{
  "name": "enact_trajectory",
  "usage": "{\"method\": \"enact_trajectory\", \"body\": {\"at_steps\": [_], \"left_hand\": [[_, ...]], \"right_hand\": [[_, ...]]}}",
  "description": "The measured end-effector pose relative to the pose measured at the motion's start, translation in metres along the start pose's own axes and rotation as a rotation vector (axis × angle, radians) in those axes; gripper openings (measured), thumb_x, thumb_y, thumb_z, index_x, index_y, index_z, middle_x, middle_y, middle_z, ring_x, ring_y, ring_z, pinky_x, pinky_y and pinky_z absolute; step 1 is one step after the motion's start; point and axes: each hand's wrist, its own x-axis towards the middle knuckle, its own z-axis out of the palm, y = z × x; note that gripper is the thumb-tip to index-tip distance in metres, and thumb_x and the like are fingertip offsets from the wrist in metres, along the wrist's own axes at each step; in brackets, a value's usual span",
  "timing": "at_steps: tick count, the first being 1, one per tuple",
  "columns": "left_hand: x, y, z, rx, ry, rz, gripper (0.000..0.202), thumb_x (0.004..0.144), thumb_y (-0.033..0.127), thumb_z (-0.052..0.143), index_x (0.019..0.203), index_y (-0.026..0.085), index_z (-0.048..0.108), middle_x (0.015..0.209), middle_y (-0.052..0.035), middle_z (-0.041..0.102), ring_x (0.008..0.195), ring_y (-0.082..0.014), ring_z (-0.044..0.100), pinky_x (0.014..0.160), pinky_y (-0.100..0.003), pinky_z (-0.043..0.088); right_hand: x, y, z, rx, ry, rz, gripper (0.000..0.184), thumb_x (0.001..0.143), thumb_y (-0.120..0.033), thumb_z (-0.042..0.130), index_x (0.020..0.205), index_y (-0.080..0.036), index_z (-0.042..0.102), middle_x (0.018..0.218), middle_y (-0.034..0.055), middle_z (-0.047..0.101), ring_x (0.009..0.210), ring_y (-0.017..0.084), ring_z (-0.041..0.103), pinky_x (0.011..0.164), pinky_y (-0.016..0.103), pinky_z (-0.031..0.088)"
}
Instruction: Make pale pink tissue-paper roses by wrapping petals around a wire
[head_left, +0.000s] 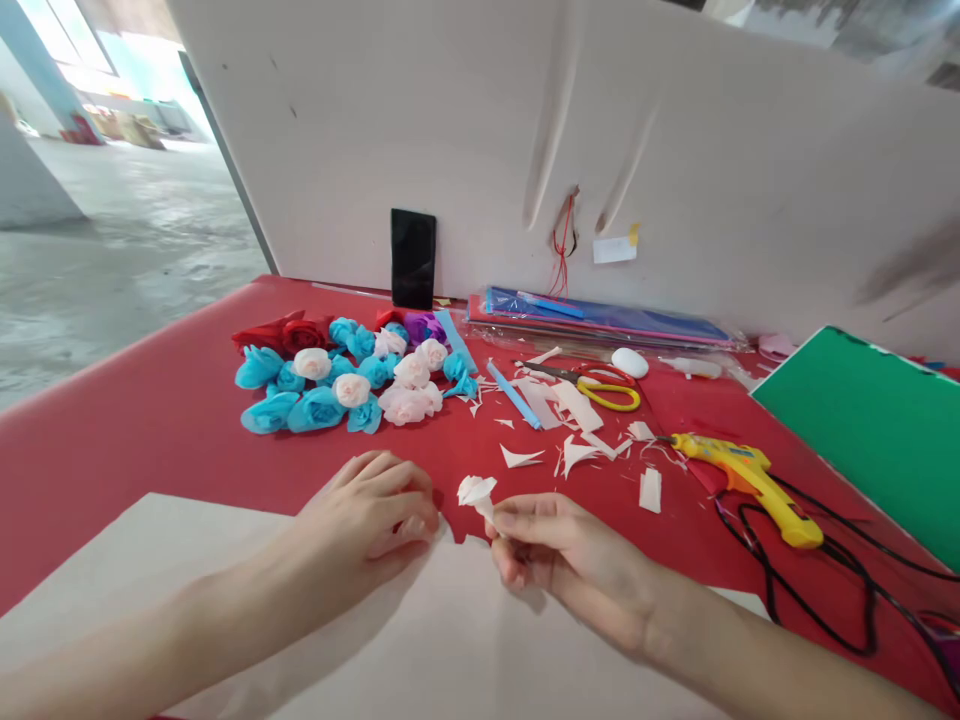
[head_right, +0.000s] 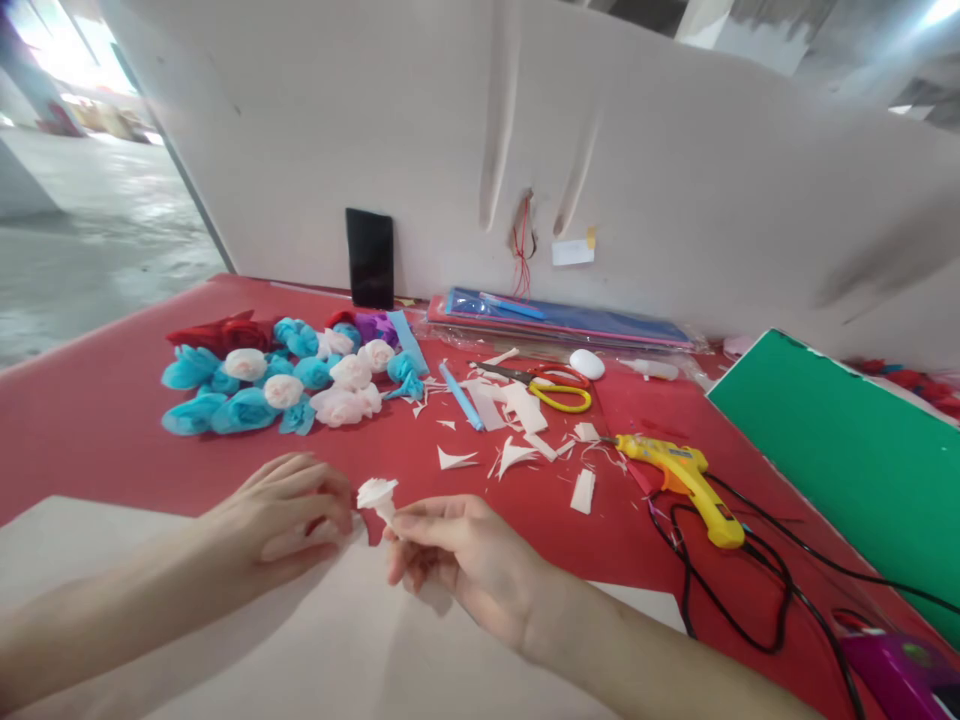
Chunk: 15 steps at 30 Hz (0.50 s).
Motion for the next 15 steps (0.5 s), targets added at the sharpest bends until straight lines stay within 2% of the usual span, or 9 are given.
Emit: {"method": "enact_trajectory", "body": {"at_steps": [3, 5, 9, 12, 15], "left_hand": [[-0.0007, -0.0017, 0.0017, 0.002, 0.043, -0.075, 0.013, 0.081, 0.02, 0.057, 0.089, 0.026, 0.066, 0.095, -0.0006, 0.067, 0.091, -0.0236, 0.057, 0.085, -0.038, 0.041], [-0.001, -0.0033, 0.0026, -0.007, 0.049, -0.106, 0.011, 0.079, 0.022, 0.059, 0.085, 0.026, 0.066, 0.094, -0.0004, 0.067, 0.091, -0.0242, 0.057, 0.086, -0.04, 0.04], [0.0005, -0.0033, 0.0037, -0.053, 0.036, -0.134, 0.006, 0.077, 0.022, 0.059, 0.075, 0.025, 0.063, 0.09, 0.0008, 0.068, 0.085, -0.0216, 0.059, 0.083, -0.037, 0.042], [0.0028, 0.0004, 0.0029, -0.08, 0.031, -0.147, 0.007, 0.077, 0.021, 0.057, 0.071, 0.024, 0.058, 0.078, 0.0028, 0.067, 0.076, -0.0193, 0.059, 0.084, -0.036, 0.042], [0.0044, 0.0024, 0.0017, -0.096, 0.031, -0.18, 0.004, 0.075, 0.022, 0.056, 0.076, 0.025, 0.057, 0.066, 0.0058, 0.064, 0.068, -0.0185, 0.058, 0.089, -0.04, 0.041]], "right_hand": [[0.0001, 0.0023, -0.0008, -0.001, 0.0, 0.006, 0.02, 0.075, -0.026, 0.074, 0.064, -0.012, 0.066, 0.054, -0.0007, 0.062, 0.052, 0.007, 0.05, 0.054, 0.02, 0.033], [0.0002, 0.0033, -0.0017, -0.004, -0.005, 0.001, 0.021, 0.075, -0.027, 0.074, 0.063, -0.012, 0.065, 0.054, -0.0005, 0.062, 0.053, 0.007, 0.051, 0.054, 0.021, 0.034], [0.0004, 0.0053, -0.0028, -0.005, 0.002, -0.011, 0.018, 0.075, -0.027, 0.075, 0.068, -0.013, 0.068, 0.055, -0.0006, 0.063, 0.054, 0.008, 0.052, 0.056, 0.021, 0.035], [-0.0004, 0.0054, -0.0026, -0.008, 0.013, -0.01, 0.018, 0.074, -0.027, 0.076, 0.068, -0.013, 0.068, 0.056, -0.0003, 0.064, 0.055, 0.009, 0.053, 0.055, 0.021, 0.035], [-0.0017, 0.0044, -0.0019, -0.017, 0.02, -0.009, 0.018, 0.074, -0.027, 0.075, 0.066, -0.013, 0.067, 0.055, 0.0, 0.063, 0.055, 0.009, 0.052, 0.053, 0.022, 0.034]]}}
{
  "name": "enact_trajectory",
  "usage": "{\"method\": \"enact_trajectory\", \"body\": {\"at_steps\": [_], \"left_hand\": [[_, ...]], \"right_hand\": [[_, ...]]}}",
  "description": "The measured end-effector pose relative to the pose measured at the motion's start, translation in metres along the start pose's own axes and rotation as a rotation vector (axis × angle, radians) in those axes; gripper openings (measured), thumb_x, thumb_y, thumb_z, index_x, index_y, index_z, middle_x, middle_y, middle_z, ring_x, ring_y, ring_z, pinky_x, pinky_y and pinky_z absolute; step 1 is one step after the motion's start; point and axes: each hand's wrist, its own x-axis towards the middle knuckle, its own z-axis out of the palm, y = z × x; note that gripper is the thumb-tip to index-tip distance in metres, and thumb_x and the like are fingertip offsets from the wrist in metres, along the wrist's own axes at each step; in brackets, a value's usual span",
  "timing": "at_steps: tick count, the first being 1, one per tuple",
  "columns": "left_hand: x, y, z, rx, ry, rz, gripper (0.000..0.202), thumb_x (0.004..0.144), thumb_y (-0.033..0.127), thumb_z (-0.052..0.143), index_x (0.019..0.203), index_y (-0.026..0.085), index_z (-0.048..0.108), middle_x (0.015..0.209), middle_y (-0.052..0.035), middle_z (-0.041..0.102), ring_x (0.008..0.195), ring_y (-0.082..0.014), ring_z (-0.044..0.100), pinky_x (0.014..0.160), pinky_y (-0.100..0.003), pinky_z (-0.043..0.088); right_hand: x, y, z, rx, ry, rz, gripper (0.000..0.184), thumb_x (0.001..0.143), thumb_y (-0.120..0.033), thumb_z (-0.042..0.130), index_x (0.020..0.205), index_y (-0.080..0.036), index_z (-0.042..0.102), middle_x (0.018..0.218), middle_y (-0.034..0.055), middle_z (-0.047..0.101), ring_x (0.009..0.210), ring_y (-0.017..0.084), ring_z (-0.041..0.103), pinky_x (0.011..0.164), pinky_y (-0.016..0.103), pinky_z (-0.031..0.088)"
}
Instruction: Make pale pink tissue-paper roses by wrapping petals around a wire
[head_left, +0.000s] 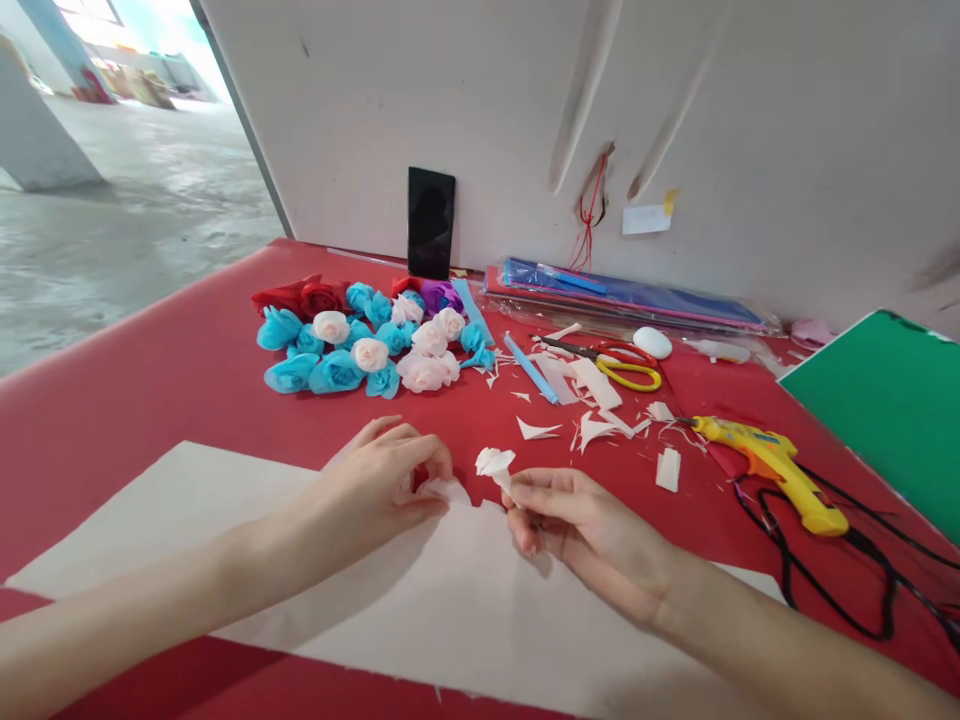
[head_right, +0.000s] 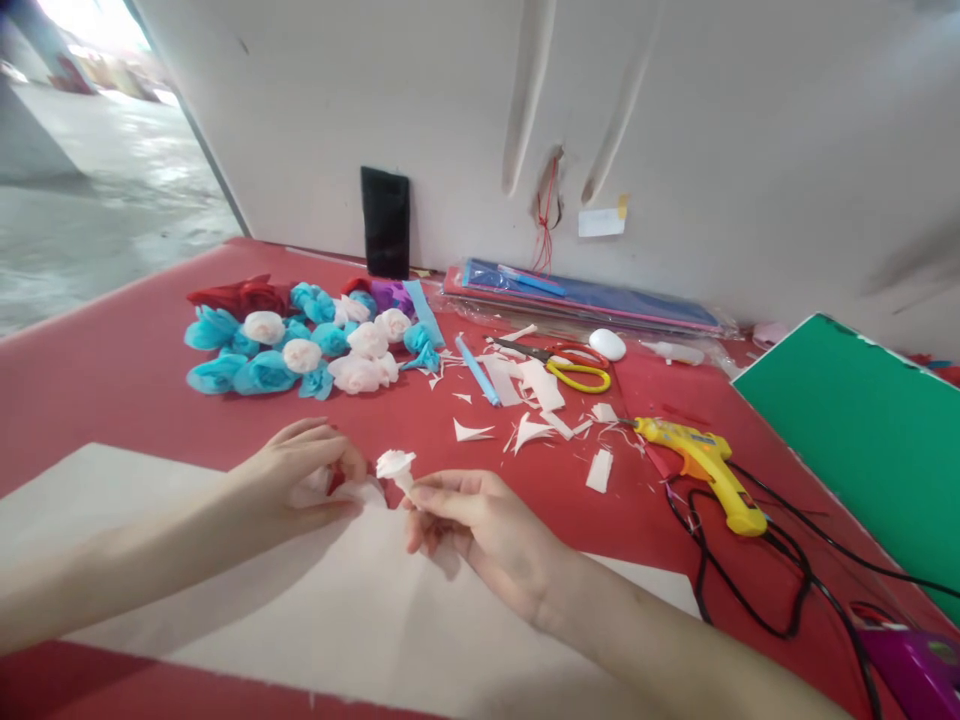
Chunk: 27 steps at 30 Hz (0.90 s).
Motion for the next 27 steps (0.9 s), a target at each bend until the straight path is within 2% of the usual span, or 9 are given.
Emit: {"method": "enact_trajectory", "body": {"at_steps": [3, 8, 10, 12, 14, 16, 18, 22, 27], "left_hand": [[0.001, -0.003, 0.0, -0.021, -0.015, -0.011, 0.009, 0.073, 0.024, 0.057, 0.08, 0.026, 0.061, 0.066, 0.0065, 0.065, 0.068, -0.0185, 0.06, 0.095, -0.042, 0.039], [0.001, -0.007, -0.003, -0.057, -0.018, 0.005, 0.007, 0.076, 0.03, 0.058, 0.071, 0.027, 0.062, 0.071, 0.0056, 0.07, 0.08, -0.0197, 0.064, 0.108, -0.047, 0.025], [0.001, -0.005, -0.008, -0.065, 0.001, -0.014, 0.014, 0.079, 0.034, 0.055, 0.069, 0.025, 0.059, 0.07, 0.0045, 0.068, 0.076, -0.0196, 0.063, 0.107, -0.049, 0.027], [0.002, -0.002, -0.013, -0.075, 0.015, -0.04, 0.019, 0.082, 0.036, 0.051, 0.068, 0.024, 0.056, 0.067, 0.0033, 0.066, 0.069, -0.0188, 0.061, 0.099, -0.046, 0.037], [0.003, 0.0, -0.018, -0.088, 0.03, -0.067, 0.019, 0.081, 0.035, 0.049, 0.069, 0.024, 0.056, 0.064, 0.0021, 0.065, 0.065, -0.0186, 0.059, 0.083, -0.037, 0.046], [0.004, 0.002, -0.022, -0.104, 0.055, -0.097, 0.019, 0.081, 0.037, 0.05, 0.069, 0.023, 0.057, 0.064, 0.0016, 0.065, 0.062, -0.0179, 0.057, 0.066, -0.029, 0.046], [0.004, 0.004, -0.026, -0.122, 0.089, -0.131, 0.022, 0.081, 0.039, 0.053, 0.067, 0.023, 0.057, 0.062, 0.0026, 0.062, 0.06, -0.0168, 0.055, 0.056, -0.025, 0.042], [0.004, 0.015, -0.035, -0.184, 0.151, -0.191, 0.018, 0.082, 0.034, 0.058, 0.069, 0.022, 0.062, 0.062, 0.0056, 0.06, 0.061, -0.0137, 0.054, 0.056, -0.021, 0.042], [0.002, 0.031, -0.047, -0.298, 0.191, -0.202, 0.02, 0.084, 0.036, 0.059, 0.073, 0.023, 0.07, 0.064, 0.0045, 0.067, 0.052, -0.0118, 0.055, 0.052, -0.022, 0.045]], "right_hand": [[0.0, -0.001, 0.001, -0.009, 0.002, -0.002, 0.017, 0.076, -0.026, 0.074, 0.066, -0.013, 0.068, 0.055, -0.0004, 0.063, 0.055, 0.009, 0.052, 0.054, 0.021, 0.034], [0.0, 0.0, 0.002, -0.01, -0.01, -0.006, 0.018, 0.077, -0.024, 0.073, 0.064, -0.013, 0.067, 0.054, -0.0005, 0.063, 0.055, 0.008, 0.053, 0.056, 0.021, 0.036], [0.0, -0.001, 0.002, -0.006, -0.01, -0.008, 0.017, 0.078, -0.024, 0.072, 0.065, -0.013, 0.067, 0.055, -0.0006, 0.064, 0.055, 0.008, 0.053, 0.057, 0.021, 0.036], [-0.001, -0.001, 0.002, -0.004, -0.01, -0.007, 0.017, 0.078, -0.023, 0.072, 0.065, -0.013, 0.067, 0.055, -0.0005, 0.063, 0.055, 0.008, 0.053, 0.057, 0.021, 0.036], [0.0, -0.001, 0.001, 0.0, -0.011, -0.001, 0.017, 0.077, -0.024, 0.073, 0.066, -0.013, 0.067, 0.055, -0.0003, 0.063, 0.055, 0.009, 0.053, 0.057, 0.021, 0.036], [0.001, -0.001, 0.0, 0.008, -0.013, 0.007, 0.017, 0.075, -0.025, 0.075, 0.066, -0.013, 0.067, 0.055, -0.0003, 0.063, 0.055, 0.009, 0.052, 0.056, 0.021, 0.036], [0.002, -0.001, -0.001, 0.014, -0.014, 0.013, 0.017, 0.075, -0.026, 0.075, 0.068, -0.013, 0.067, 0.055, -0.0007, 0.062, 0.055, 0.009, 0.052, 0.057, 0.021, 0.037], [0.001, -0.003, -0.001, -0.013, -0.028, -0.056, 0.017, 0.077, -0.028, 0.075, 0.069, -0.014, 0.068, 0.057, -0.0012, 0.062, 0.055, 0.008, 0.051, 0.059, 0.022, 0.038], [-0.011, -0.014, 0.005, -0.127, -0.056, -0.319, 0.017, 0.076, -0.038, 0.078, 0.072, -0.022, 0.075, 0.061, -0.002, 0.062, 0.06, 0.01, 0.051, 0.063, 0.023, 0.039]]}}
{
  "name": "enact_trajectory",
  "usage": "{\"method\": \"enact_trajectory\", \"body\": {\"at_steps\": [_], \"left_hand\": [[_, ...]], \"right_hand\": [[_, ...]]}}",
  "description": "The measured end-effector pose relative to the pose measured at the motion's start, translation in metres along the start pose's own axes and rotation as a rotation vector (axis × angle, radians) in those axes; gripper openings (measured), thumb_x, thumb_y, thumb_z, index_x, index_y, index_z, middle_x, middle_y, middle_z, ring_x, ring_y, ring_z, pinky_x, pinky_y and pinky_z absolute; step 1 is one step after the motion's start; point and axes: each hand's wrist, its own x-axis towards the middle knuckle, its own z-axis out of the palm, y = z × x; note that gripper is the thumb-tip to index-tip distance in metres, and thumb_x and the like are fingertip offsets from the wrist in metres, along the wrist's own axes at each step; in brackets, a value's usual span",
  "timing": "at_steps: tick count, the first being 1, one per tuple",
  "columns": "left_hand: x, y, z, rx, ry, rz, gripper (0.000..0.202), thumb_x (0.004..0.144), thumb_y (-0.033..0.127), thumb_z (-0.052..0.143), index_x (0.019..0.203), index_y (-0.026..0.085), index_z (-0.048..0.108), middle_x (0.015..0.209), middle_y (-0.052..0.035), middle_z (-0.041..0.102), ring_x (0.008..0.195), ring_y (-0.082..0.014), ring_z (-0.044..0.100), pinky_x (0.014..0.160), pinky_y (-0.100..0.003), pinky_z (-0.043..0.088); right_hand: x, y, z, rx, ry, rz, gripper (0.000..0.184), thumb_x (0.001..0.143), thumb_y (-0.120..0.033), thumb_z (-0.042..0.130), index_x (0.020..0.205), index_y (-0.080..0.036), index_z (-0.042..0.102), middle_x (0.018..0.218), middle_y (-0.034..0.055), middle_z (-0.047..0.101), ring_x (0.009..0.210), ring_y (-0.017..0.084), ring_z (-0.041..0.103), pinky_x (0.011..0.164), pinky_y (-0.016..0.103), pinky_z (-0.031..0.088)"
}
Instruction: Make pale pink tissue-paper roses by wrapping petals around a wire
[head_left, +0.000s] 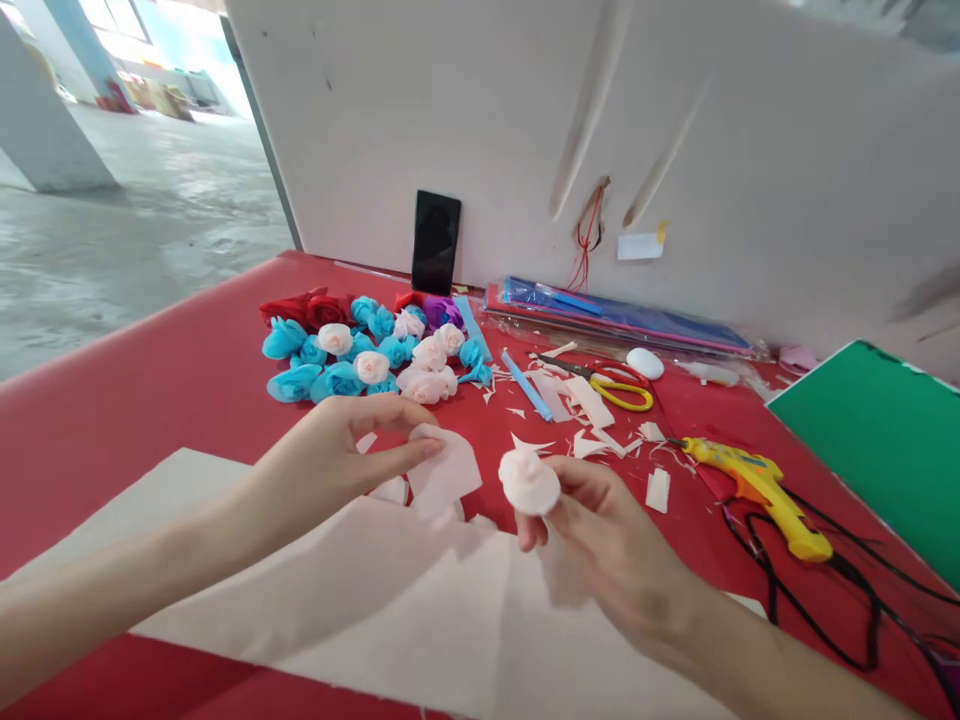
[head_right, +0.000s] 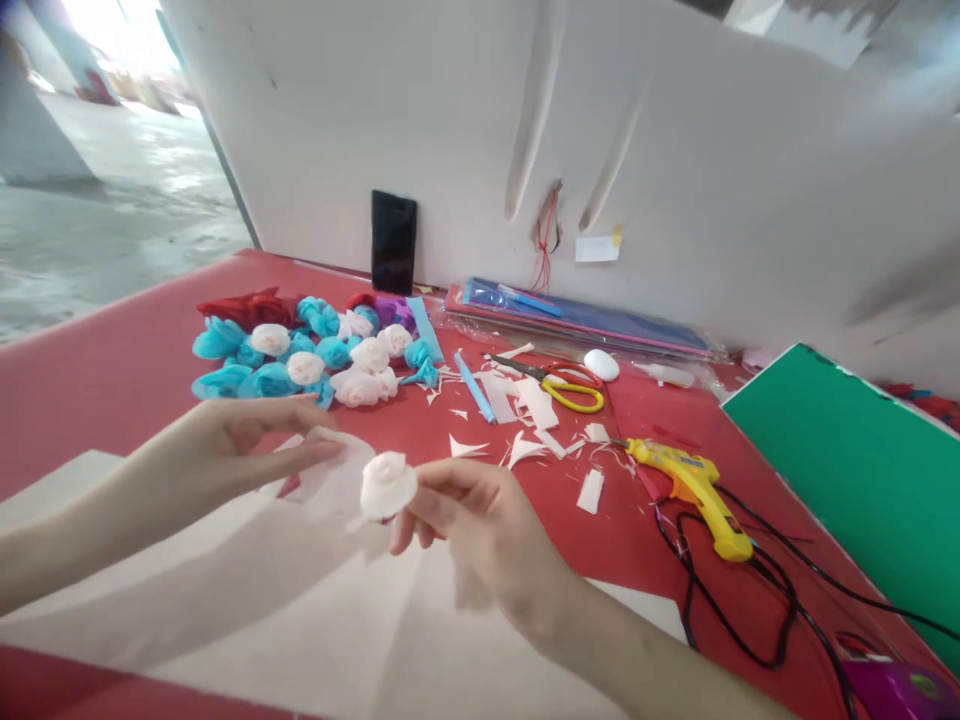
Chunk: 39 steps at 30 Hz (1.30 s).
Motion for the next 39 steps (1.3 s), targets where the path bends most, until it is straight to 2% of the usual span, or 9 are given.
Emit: {"method": "enact_trajectory", "body": {"at_steps": [4, 7, 10, 13, 18, 21, 26, 35, 39], "left_hand": [[-0.003, 0.018, -0.004, -0.072, 0.072, 0.085, 0.019, 0.084, 0.037, 0.059, 0.075, 0.024, 0.071, 0.066, 0.0029, 0.071, 0.059, -0.0156, 0.061, 0.054, -0.026, 0.048], [-0.003, 0.034, -0.002, -0.143, 0.202, 0.277, 0.011, 0.083, 0.029, 0.062, 0.074, 0.028, 0.07, 0.071, 0.0065, 0.07, 0.066, -0.0152, 0.062, 0.081, -0.033, 0.05], [-0.001, 0.051, 0.002, -0.187, 0.265, 0.46, 0.014, 0.081, 0.02, 0.065, 0.072, 0.03, 0.069, 0.063, 0.0097, 0.067, 0.064, -0.0146, 0.062, 0.104, -0.041, 0.037], [0.0, 0.063, 0.006, -0.244, 0.23, 0.52, 0.014, 0.079, 0.019, 0.068, 0.07, 0.03, 0.069, 0.062, 0.0089, 0.069, 0.06, -0.014, 0.062, 0.086, -0.034, 0.047], [0.0, 0.062, 0.014, -0.448, 0.097, 0.363, 0.007, 0.077, 0.027, 0.075, 0.08, 0.033, 0.075, 0.075, 0.007, 0.075, 0.071, -0.0151, 0.067, 0.062, -0.018, 0.052], [-0.002, 0.056, 0.022, -0.574, -0.057, 0.333, 0.016, 0.084, 0.034, 0.068, 0.097, 0.042, 0.076, 0.096, 0.0061, 0.076, 0.091, -0.0177, 0.068, 0.075, -0.019, 0.055], [-0.009, 0.054, 0.03, -0.562, -0.177, 0.353, 0.025, 0.09, 0.03, 0.06, 0.109, 0.042, 0.073, 0.127, 0.0019, 0.066, 0.118, -0.0237, 0.059, 0.094, -0.026, 0.05], [-0.005, 0.063, 0.031, -0.829, -0.226, 0.203, 0.021, 0.089, 0.034, 0.061, 0.091, 0.045, 0.078, 0.109, 0.0047, 0.074, 0.116, -0.0249, 0.059, 0.094, -0.028, 0.051], [-0.008, 0.061, 0.036, -1.024, -0.206, 0.11, 0.012, 0.078, 0.042, 0.074, 0.069, 0.037, 0.08, 0.077, 0.0047, 0.076, 0.082, -0.0194, 0.065, 0.08, -0.025, 0.054]], "right_hand": [[-0.01, -0.015, -0.001, -0.263, -0.043, -0.331, 0.004, 0.078, -0.034, 0.077, 0.08, -0.031, 0.079, 0.088, 0.0005, 0.062, 0.074, 0.012, 0.053, 0.073, 0.026, 0.044], [-0.017, -0.02, -0.002, -0.515, -0.076, -0.611, 0.011, 0.084, -0.036, 0.07, 0.09, -0.038, 0.079, 0.11, 0.0027, 0.056, 0.092, 0.016, 0.053, 0.091, 0.03, 0.043], [-0.02, -0.021, -0.001, -0.579, -0.079, -0.699, 0.013, 0.082, -0.039, 0.07, 0.093, -0.042, 0.077, 0.12, 0.0026, 0.056, 0.11, 0.02, 0.049, 0.095, 0.031, 0.042], [-0.02, -0.023, 0.003, -0.574, -0.076, -0.736, 0.013, 0.082, -0.04, 0.071, 0.093, -0.043, 0.077, 0.119, 0.0039, 0.061, 0.11, 0.022, 0.052, 0.089, 0.032, 0.047], [-0.021, -0.024, 0.007, -0.457, -0.009, -0.656, 0.013, 0.083, -0.04, 0.07, 0.093, -0.04, 0.078, 0.086, 0.0029, 0.067, 0.08, 0.016, 0.064, 0.074, 0.028, 0.053], [-0.023, -0.024, 0.009, -0.396, 0.052, -0.612, 0.012, 0.082, -0.039, 0.071, 0.09, -0.036, 0.079, 0.083, 0.0026, 0.069, 0.079, 0.016, 0.065, 0.075, 0.027, 0.054], [-0.023, -0.019, 0.009, -0.327, 0.101, -0.549, 0.01, 0.08, -0.033, 0.074, 0.088, -0.035, 0.08, 0.088, 0.0023, 0.069, 0.086, 0.017, 0.065, 0.083, 0.027, 0.053], [-0.017, -0.018, 0.012, -0.073, 0.013, -0.298, 0.011, 0.076, -0.03, 0.078, 0.084, -0.037, 0.08, 0.102, 0.0002, 0.064, 0.104, 0.019, 0.062, 0.093, 0.028, 0.052], [-0.014, -0.019, 0.012, 0.015, -0.017, -0.204, 0.012, 0.071, -0.029, 0.081, 0.081, -0.036, 0.08, 0.103, -0.0014, 0.063, 0.094, 0.015, 0.062, 0.082, 0.022, 0.053]]}}
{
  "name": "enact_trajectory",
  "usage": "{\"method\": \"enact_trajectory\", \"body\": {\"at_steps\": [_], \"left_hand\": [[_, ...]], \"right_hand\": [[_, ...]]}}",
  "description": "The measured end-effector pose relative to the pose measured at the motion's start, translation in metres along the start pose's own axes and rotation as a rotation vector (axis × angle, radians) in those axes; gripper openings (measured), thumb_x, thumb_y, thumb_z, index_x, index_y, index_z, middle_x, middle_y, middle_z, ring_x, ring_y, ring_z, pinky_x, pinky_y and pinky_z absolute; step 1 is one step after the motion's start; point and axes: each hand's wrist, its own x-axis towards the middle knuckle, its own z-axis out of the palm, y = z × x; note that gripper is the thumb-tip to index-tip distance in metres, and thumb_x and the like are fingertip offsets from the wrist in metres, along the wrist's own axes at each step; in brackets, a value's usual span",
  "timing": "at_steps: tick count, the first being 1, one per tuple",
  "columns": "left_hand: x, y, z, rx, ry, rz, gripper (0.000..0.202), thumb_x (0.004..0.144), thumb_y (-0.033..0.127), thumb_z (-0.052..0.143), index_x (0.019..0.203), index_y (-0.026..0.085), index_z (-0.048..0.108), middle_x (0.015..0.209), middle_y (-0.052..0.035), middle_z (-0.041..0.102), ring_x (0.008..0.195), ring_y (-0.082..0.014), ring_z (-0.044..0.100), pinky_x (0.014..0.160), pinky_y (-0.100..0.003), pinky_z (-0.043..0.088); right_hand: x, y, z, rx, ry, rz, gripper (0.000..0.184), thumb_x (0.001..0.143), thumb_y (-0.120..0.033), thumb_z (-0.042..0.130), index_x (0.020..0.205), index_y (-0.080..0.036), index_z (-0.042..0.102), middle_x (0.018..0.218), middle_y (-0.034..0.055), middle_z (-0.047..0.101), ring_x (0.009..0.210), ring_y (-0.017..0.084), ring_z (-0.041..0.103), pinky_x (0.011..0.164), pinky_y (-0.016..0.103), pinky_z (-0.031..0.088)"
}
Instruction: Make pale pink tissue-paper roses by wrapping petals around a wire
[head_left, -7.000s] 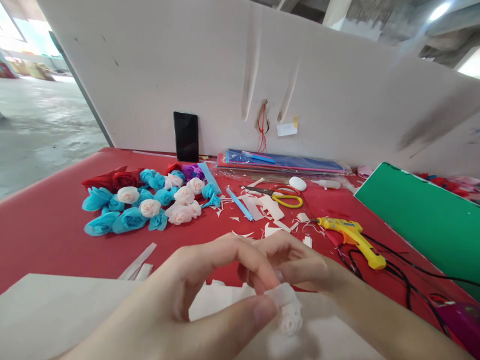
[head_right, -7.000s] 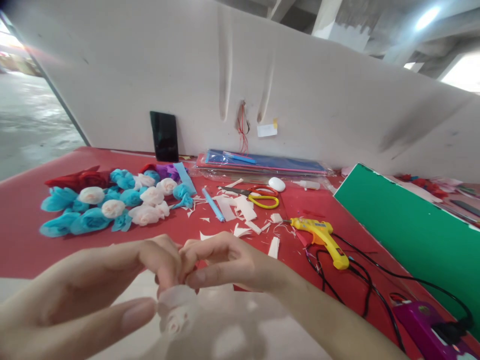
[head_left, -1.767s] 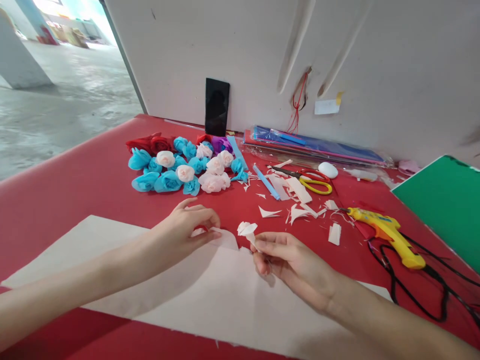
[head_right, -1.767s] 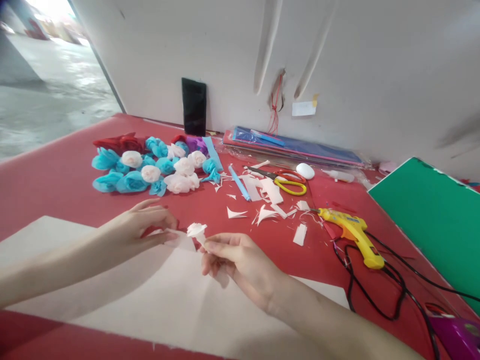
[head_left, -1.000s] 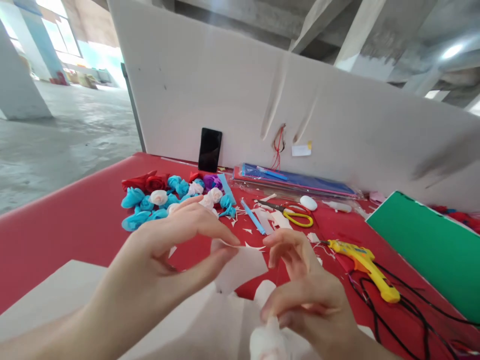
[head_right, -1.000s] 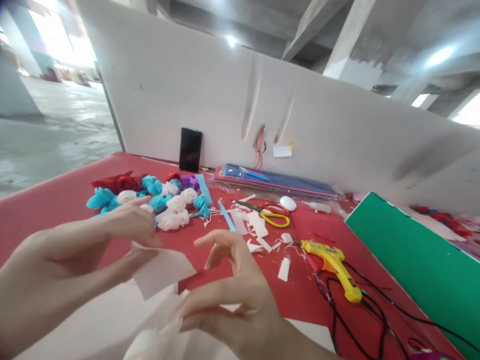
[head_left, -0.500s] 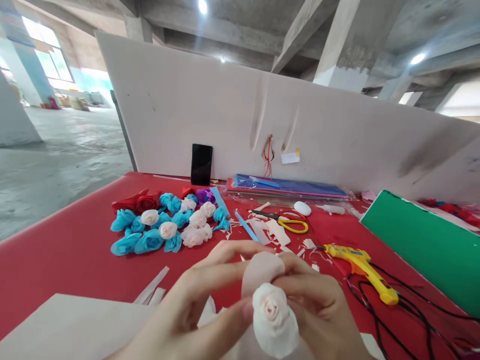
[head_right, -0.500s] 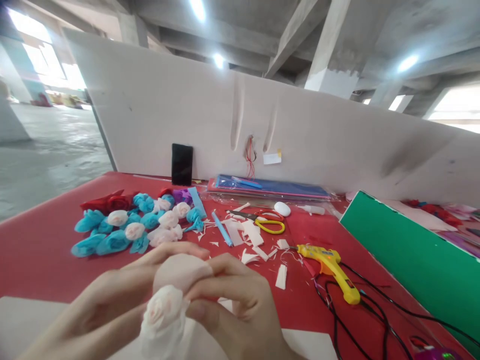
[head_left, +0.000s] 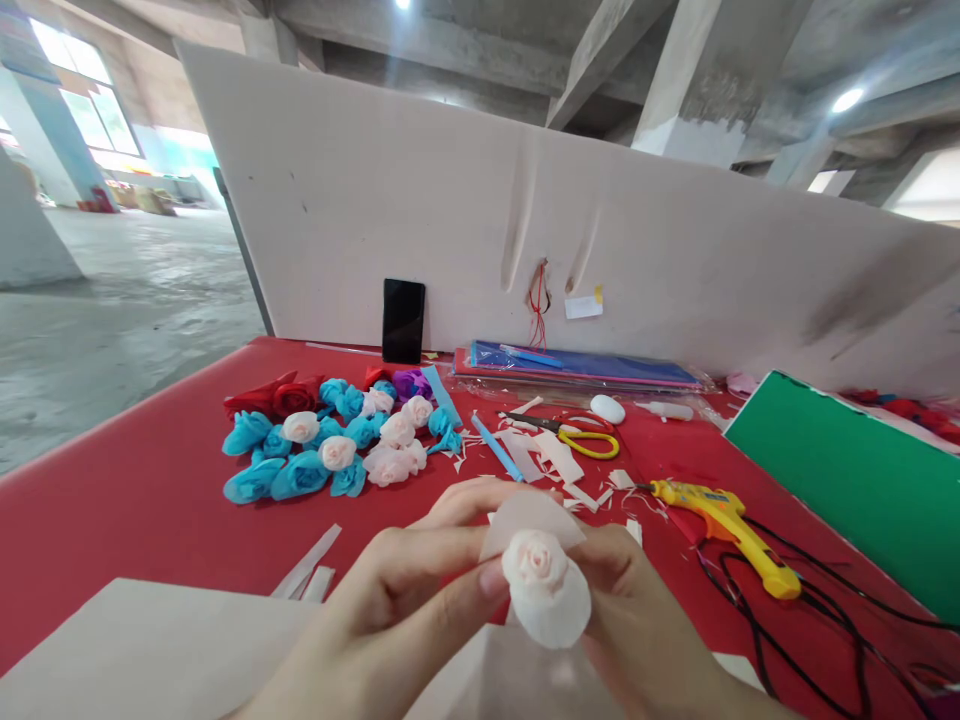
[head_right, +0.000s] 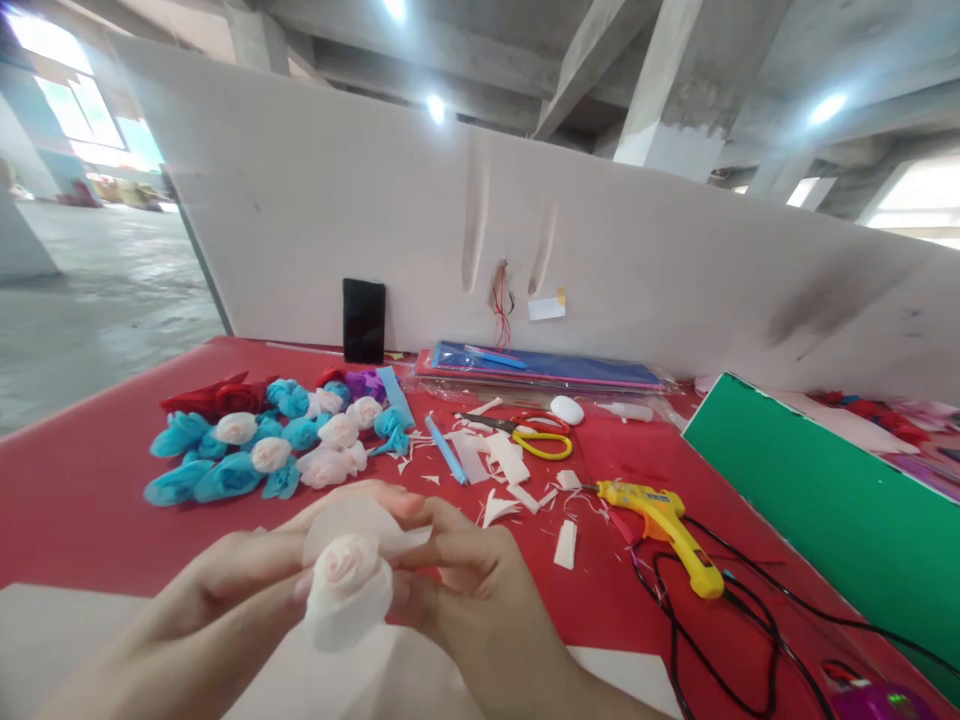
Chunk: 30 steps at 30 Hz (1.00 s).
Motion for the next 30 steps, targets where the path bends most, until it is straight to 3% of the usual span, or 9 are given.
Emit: {"method": "enact_trajectory", "body": {"at_steps": [2, 4, 10, 16, 18, 25, 30], "left_hand": [[-0.001, -0.003, -0.001, -0.054, 0.022, -0.024, 0.013, 0.075, 0.04, 0.078, 0.064, 0.034, 0.078, 0.063, 0.0052, 0.073, 0.072, -0.0169, 0.063, 0.071, -0.022, 0.052], [-0.003, -0.006, -0.002, -0.078, 0.019, -0.063, 0.012, 0.076, 0.038, 0.077, 0.066, 0.032, 0.079, 0.059, 0.0046, 0.071, 0.074, -0.0175, 0.065, 0.066, -0.02, 0.05], [-0.003, -0.004, 0.002, -0.148, -0.056, -0.124, 0.004, 0.077, 0.034, 0.077, 0.079, 0.035, 0.081, 0.064, 0.0026, 0.075, 0.095, -0.0239, 0.067, 0.079, -0.025, 0.052], [0.001, -0.004, 0.0, -0.075, -0.059, -0.172, 0.014, 0.078, 0.026, 0.077, 0.087, 0.036, 0.081, 0.099, 0.0022, 0.077, 0.108, -0.0272, 0.063, 0.091, -0.029, 0.051], [0.001, -0.003, -0.002, -0.068, -0.077, -0.205, 0.016, 0.079, 0.025, 0.076, 0.089, 0.036, 0.081, 0.102, 0.0022, 0.077, 0.108, -0.0275, 0.063, 0.091, -0.03, 0.051], [-0.001, -0.005, -0.003, -0.098, -0.044, -0.237, 0.014, 0.08, 0.024, 0.075, 0.085, 0.035, 0.081, 0.082, 0.0032, 0.079, 0.092, -0.0228, 0.069, 0.085, -0.027, 0.053], [-0.001, -0.007, -0.008, -0.081, -0.072, -0.237, 0.015, 0.081, 0.02, 0.073, 0.083, 0.033, 0.081, 0.087, 0.004, 0.079, 0.094, -0.021, 0.068, 0.084, -0.025, 0.052]], "right_hand": [[0.001, 0.002, -0.002, 0.022, 0.0, 0.017, 0.014, 0.069, -0.029, 0.083, 0.08, -0.035, 0.08, 0.103, -0.0014, 0.061, 0.098, 0.016, 0.06, 0.081, 0.021, 0.052], [0.001, 0.004, -0.003, 0.031, 0.021, 0.054, 0.014, 0.066, -0.029, 0.084, 0.079, -0.034, 0.08, 0.104, -0.001, 0.059, 0.104, 0.018, 0.059, 0.085, 0.023, 0.051], [0.001, -0.006, 0.005, 0.051, 0.068, 0.158, 0.014, 0.061, -0.029, 0.088, 0.072, -0.033, 0.08, 0.096, -0.0005, 0.059, 0.099, 0.019, 0.06, 0.088, 0.027, 0.05], [0.002, -0.01, 0.009, 0.047, 0.049, 0.18, 0.01, 0.064, -0.034, 0.085, 0.071, -0.03, 0.08, 0.09, 0.0006, 0.069, 0.092, 0.019, 0.063, 0.086, 0.03, 0.051], [0.002, -0.009, 0.008, 0.027, 0.028, 0.196, 0.011, 0.067, -0.037, 0.083, 0.071, -0.028, 0.08, 0.082, 0.0007, 0.07, 0.085, 0.017, 0.064, 0.086, 0.031, 0.05], [0.002, -0.006, 0.008, 0.03, 0.092, 0.238, 0.019, 0.063, -0.038, 0.084, 0.063, -0.022, 0.075, 0.064, -0.0025, 0.062, 0.067, 0.012, 0.054, 0.081, 0.028, 0.046], [0.003, -0.003, 0.007, 0.05, 0.112, 0.231, 0.026, 0.061, -0.035, 0.086, 0.082, -0.023, 0.076, 0.072, -0.0015, 0.066, 0.072, 0.013, 0.057, 0.076, 0.024, 0.047]]}}
